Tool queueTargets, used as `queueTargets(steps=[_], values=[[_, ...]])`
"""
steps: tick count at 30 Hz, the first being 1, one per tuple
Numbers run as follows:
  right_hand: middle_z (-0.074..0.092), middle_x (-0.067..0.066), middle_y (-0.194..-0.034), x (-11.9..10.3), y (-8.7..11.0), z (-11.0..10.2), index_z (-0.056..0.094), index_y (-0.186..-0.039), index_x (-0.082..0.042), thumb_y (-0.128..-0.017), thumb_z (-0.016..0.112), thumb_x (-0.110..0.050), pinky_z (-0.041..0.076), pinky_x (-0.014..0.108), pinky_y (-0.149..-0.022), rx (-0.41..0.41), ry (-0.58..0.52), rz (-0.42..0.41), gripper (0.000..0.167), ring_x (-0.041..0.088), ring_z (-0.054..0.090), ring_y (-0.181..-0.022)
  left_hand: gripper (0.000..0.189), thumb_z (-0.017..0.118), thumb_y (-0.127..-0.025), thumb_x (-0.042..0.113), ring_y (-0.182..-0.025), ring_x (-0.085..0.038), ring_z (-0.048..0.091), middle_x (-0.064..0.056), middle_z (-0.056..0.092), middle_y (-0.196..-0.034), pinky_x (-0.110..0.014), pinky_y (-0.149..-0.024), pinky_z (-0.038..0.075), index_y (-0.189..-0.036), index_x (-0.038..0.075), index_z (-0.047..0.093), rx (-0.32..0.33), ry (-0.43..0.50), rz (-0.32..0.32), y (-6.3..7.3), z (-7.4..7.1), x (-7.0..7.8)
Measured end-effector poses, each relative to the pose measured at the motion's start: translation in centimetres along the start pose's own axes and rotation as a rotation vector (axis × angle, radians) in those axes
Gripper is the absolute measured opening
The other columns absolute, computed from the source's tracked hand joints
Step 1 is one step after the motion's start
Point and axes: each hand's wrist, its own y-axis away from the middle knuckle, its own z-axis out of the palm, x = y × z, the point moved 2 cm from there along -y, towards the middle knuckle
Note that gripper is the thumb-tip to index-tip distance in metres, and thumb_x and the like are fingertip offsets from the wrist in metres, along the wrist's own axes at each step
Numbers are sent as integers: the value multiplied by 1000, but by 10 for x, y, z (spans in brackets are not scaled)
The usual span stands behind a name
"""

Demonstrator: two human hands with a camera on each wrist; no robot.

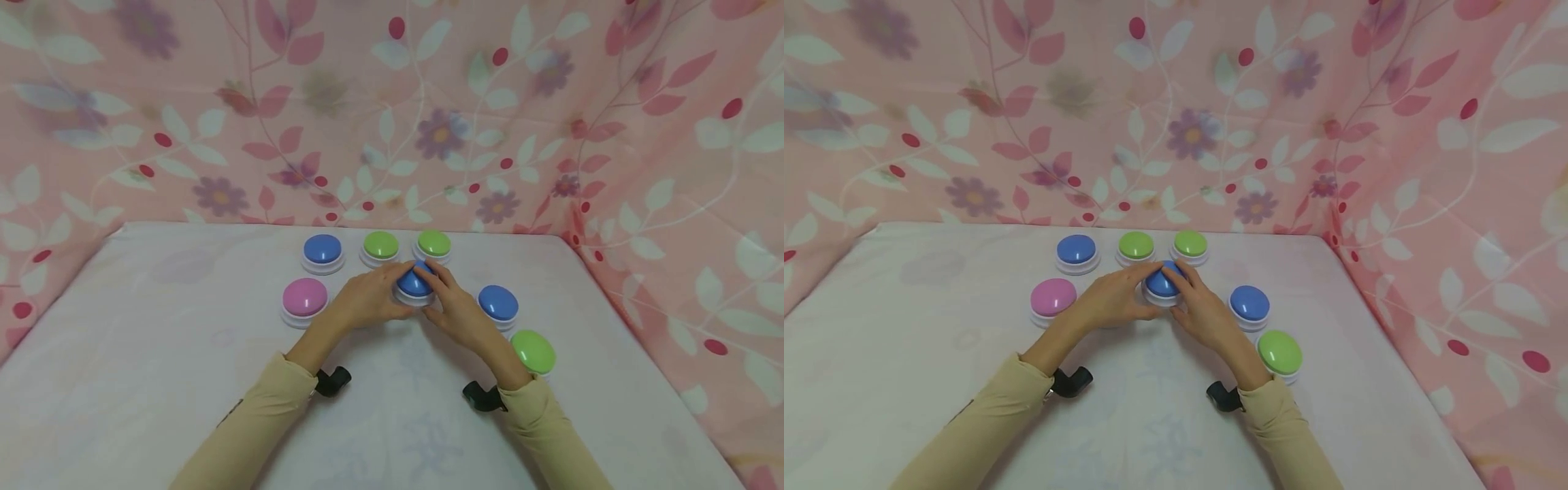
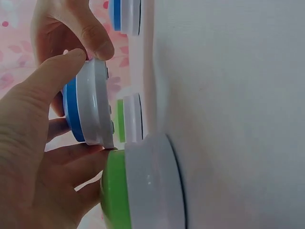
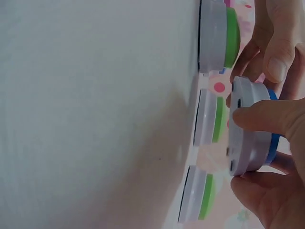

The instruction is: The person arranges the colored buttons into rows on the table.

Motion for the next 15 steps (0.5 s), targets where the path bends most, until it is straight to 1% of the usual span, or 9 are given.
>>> queueTargets(steps=[5,12,15], values=[[32,19,-156,3,1,2,38,-151,-11,-85,74,-1,53,49,-93,-32,7,8,75,40,61,-115,88,76,-82,50,-136,-26,47,-9,45,-152,-48,-106,44,-154,16,37,-23,-27,-18,0,7,-1],[34,17,-154,5,1,4,38,-151,-13,-85,74,-2,51,51,-96,-90,0,49,75,38,59,-121,88,75,-82,54,-135,-29,48,-9,48,-149,-47,-106,45,-152,15,39,-41,-66,-9,-1,12,-4],[35,15,-154,5,0,4,39,-150,-13,-85,74,-1,50,52,-98,-106,-16,65,75,38,56,-123,88,74,-82,54,-136,-30,47,-11,49,-148,-47,-111,40,-152,13,39,-54,-67,-6,-1,13,-4]])
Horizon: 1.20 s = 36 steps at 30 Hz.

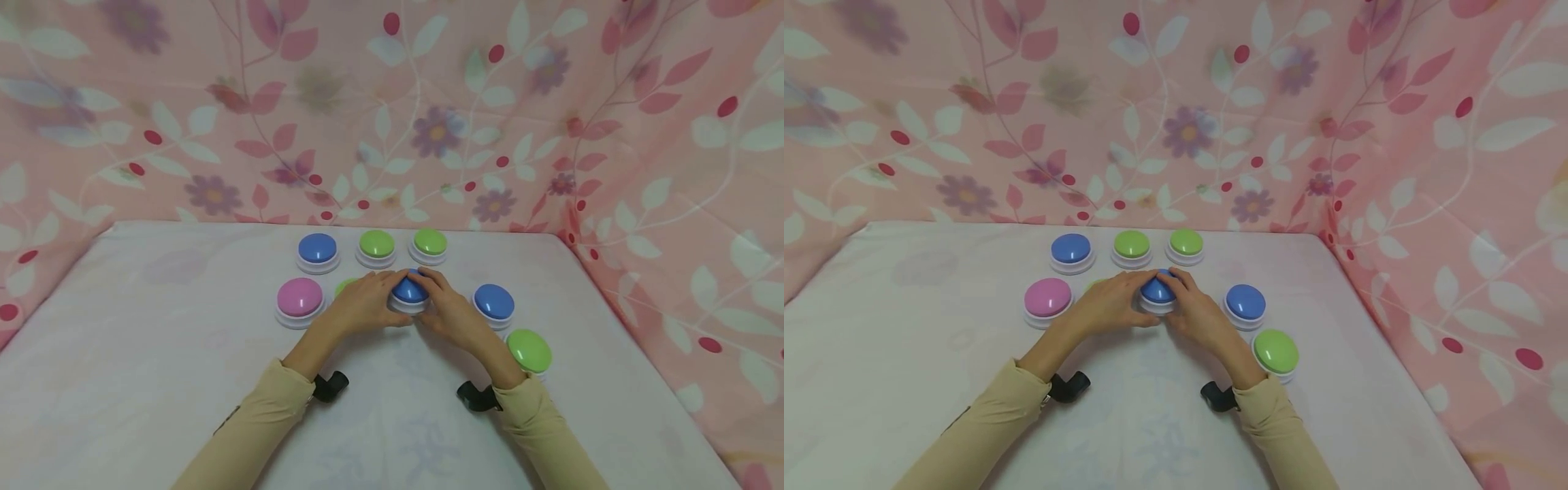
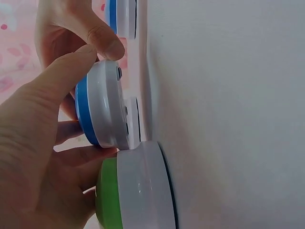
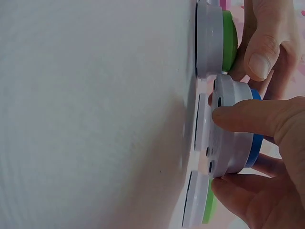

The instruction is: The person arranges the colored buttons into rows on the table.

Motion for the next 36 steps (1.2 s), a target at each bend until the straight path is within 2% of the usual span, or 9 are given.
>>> queueTargets(steps=[6,17,24,32,36], values=[[39,14,-148,0,-2,2,43,-144,-10,-83,76,-1,48,50,-101,-16,-7,32,71,35,55,-126,87,75,-83,50,-138,-25,45,-12,50,-147,-47,-121,22,-151,8,40,-32,1,34,0,0,3],[39,15,-143,0,-1,6,43,-141,-8,-82,75,1,51,49,-96,-65,-14,37,67,36,57,-120,81,75,-83,49,-133,-23,51,-9,58,-141,-48,-120,23,-146,7,47,-37,-34,58,1,2,1],[38,14,-145,0,-2,6,42,-142,-10,-85,74,-3,51,48,-97,-96,-14,81,66,34,57,-119,80,76,-84,47,-133,-22,51,-6,57,-142,-48,-121,18,-147,9,47,-58,-37,53,-1,1,0],[41,14,-141,1,-4,2,47,-137,-7,-86,75,-8,48,50,-101,-73,-49,60,59,35,55,-123,79,76,-85,46,-134,-23,50,-7,54,-145,-50,-121,18,-147,8,46,-33,-46,85,0,-2,1],[45,14,-139,0,-6,2,52,-134,-7,-87,76,-13,47,50,-103,-62,-69,84,54,34,56,-122,81,76,-84,47,-138,-24,46,-7,51,-147,-50,-120,20,-148,10,44,-20,-65,73,0,-5,-1]])
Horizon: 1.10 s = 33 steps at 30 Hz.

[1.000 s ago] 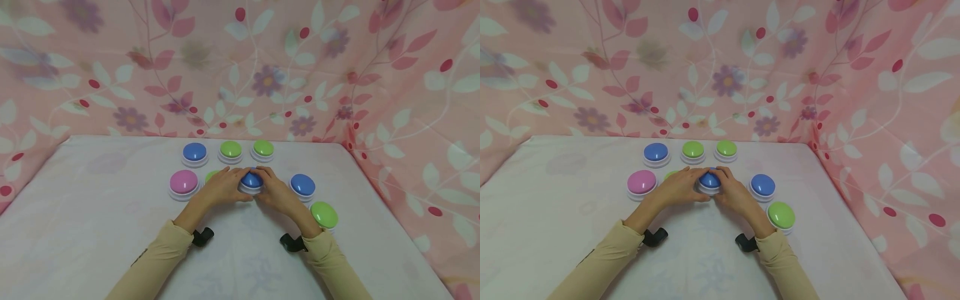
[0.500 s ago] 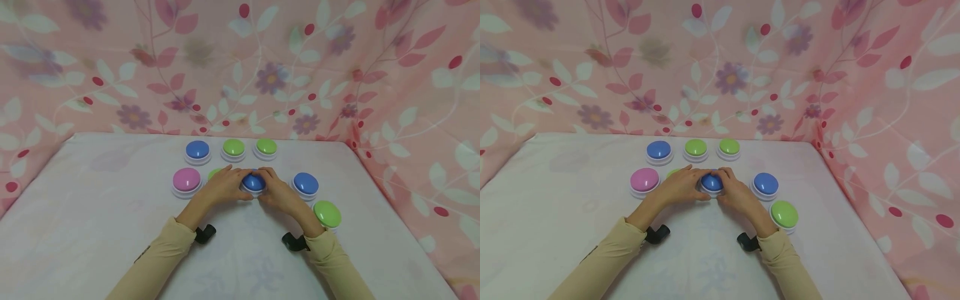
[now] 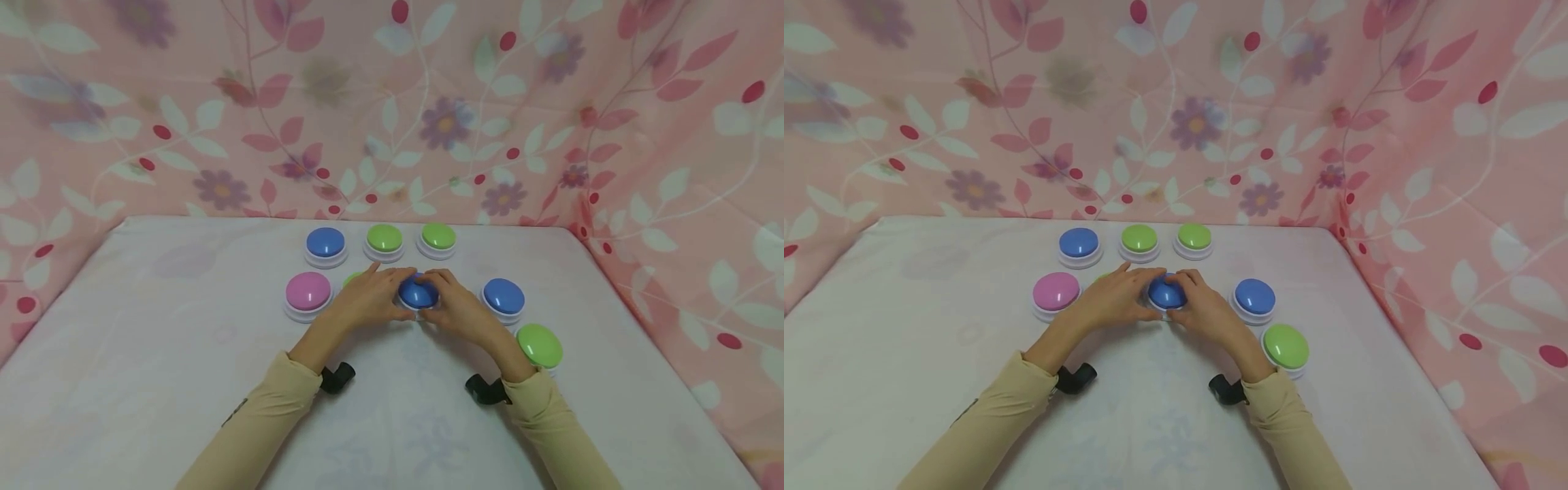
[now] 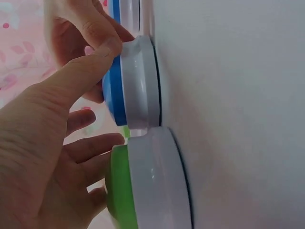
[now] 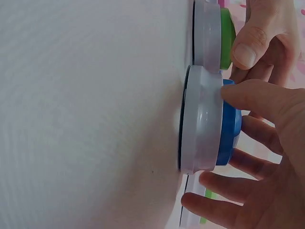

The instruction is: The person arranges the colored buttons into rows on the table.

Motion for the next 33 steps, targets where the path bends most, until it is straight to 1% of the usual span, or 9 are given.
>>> queueTargets(steps=[3,5,8,14,20,24,27,31,33], values=[[46,13,-139,0,-1,-2,54,-135,-10,-88,76,-18,47,49,-103,-3,-3,32,53,32,56,-123,83,75,-84,49,-141,-24,41,-8,48,-151,-49,-120,21,-151,14,41,-1,-3,-32,0,-5,-2],[46,13,-140,-1,-1,-3,53,-136,-11,-88,76,-21,46,49,-104,-5,6,36,54,32,56,-124,84,75,-84,51,-143,-25,39,-8,46,-152,-48,-120,23,-151,16,40,-2,3,-60,0,-8,-4],[44,13,-143,-1,-2,-4,52,-138,-12,-88,76,-23,45,50,-105,-7,16,33,57,33,54,-126,85,74,-84,51,-144,-25,36,-7,43,-154,-48,-120,23,-153,19,37,-7,23,-85,1,-12,-6],[43,14,-145,-3,-7,-5,51,-139,-11,-87,77,-23,44,52,-106,-4,31,31,59,34,52,-128,85,74,-84,52,-145,-25,35,-6,40,-156,-48,-120,22,-154,20,36,-22,61,-96,2,-14,-9],[41,13,-147,-6,-16,-7,48,-141,-11,-89,75,-24,41,52,-108,8,-7,35,60,35,49,-131,86,75,-83,51,-145,-28,35,-7,39,-156,-51,-119,23,-154,19,36,-9,73,-118,3,-17,-12],[39,13,-151,-8,-26,-8,45,-144,-11,-89,75,-24,40,52,-110,9,-33,28,64,36,46,-135,87,76,-83,51,-145,-28,35,-9,39,-156,-52,-119,22,-153,18,37,2,68,-128,3,-22,-16],[37,13,-153,-10,-36,-9,42,-146,-11,-90,74,-25,37,51,-112,6,-37,31,66,34,39,-140,87,76,-82,51,-145,-27,35,-10,40,-155,-53,-120,18,-152,17,38,8,54,-128,0,-28,-21],[32,13,-157,-14,-53,-10,39,-149,-14,-91,72,-28,33,53,-114,-4,-26,41,68,32,32,-145,89,75,-82,52,-147,-27,31,-12,37,-156,-56,-121,11,-153,15,35,-5,36,-141,-3,-41,-31],[30,14,-158,-16,-62,-10,38,-149,-15,-91,71,-28,32,54,-114,-13,-18,41,68,33,31,-145,91,74,-82,52,-148,-28,27,-13,33,-158,-56,-121,8,-154,15,33,-14,48,-156,-3,-48,-39]])
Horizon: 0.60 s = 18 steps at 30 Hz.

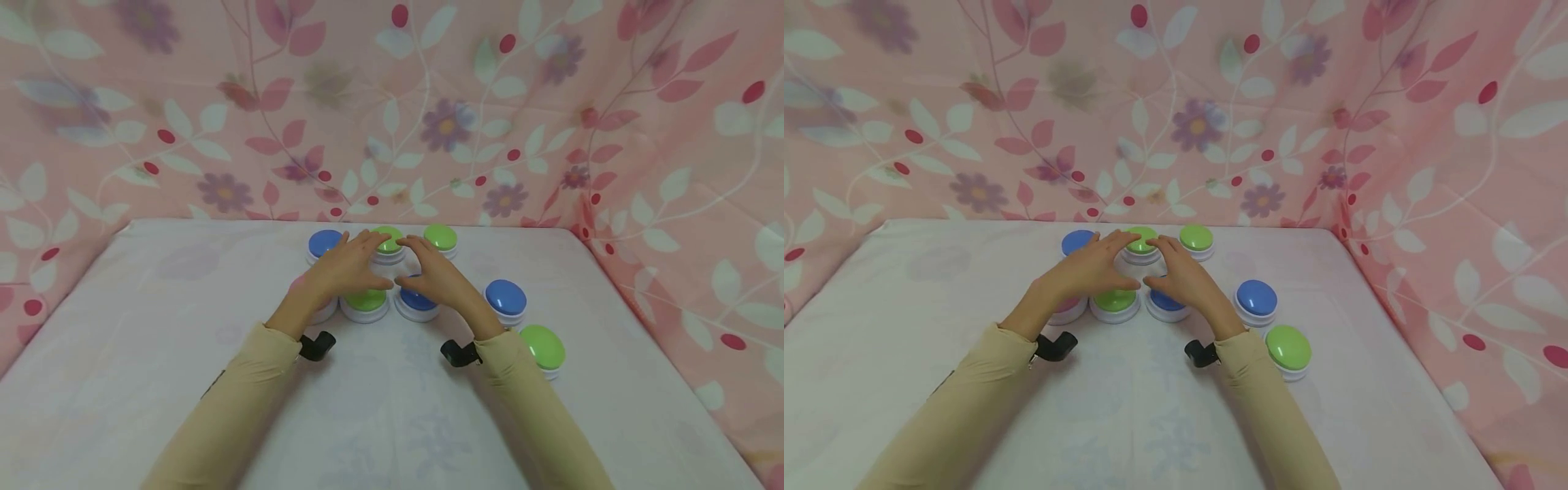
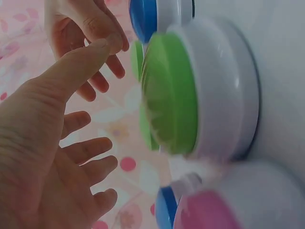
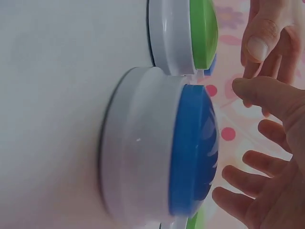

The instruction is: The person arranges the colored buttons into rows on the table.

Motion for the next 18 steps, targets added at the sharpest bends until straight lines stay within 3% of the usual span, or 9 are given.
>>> queueTargets(steps=[10,14,18], values=[[34,12,-155,-25,-48,3,36,-151,-13,-90,73,-24,37,46,-113,-36,21,-56,72,29,40,-140,95,74,-82,50,-150,-34,18,-13,26,-161,-61,-118,13,-157,15,26,8,36,-102,1,-28,-45],[35,12,-155,-43,-66,8,35,-152,-11,-90,72,-21,35,43,-114,-65,23,-73,72,27,39,-141,99,75,-82,48,-150,-36,17,-16,25,-161,-63,-118,10,-157,11,23,3,36,-116,2,-31,-65],[37,13,-154,-59,-84,19,36,-151,-8,-89,73,-18,34,40,-115,-93,56,-90,73,26,38,-141,102,77,-81,44,-147,-41,23,-20,21,-161,-66,-114,20,-157,7,20,-7,83,-136,3,-28,-83]])
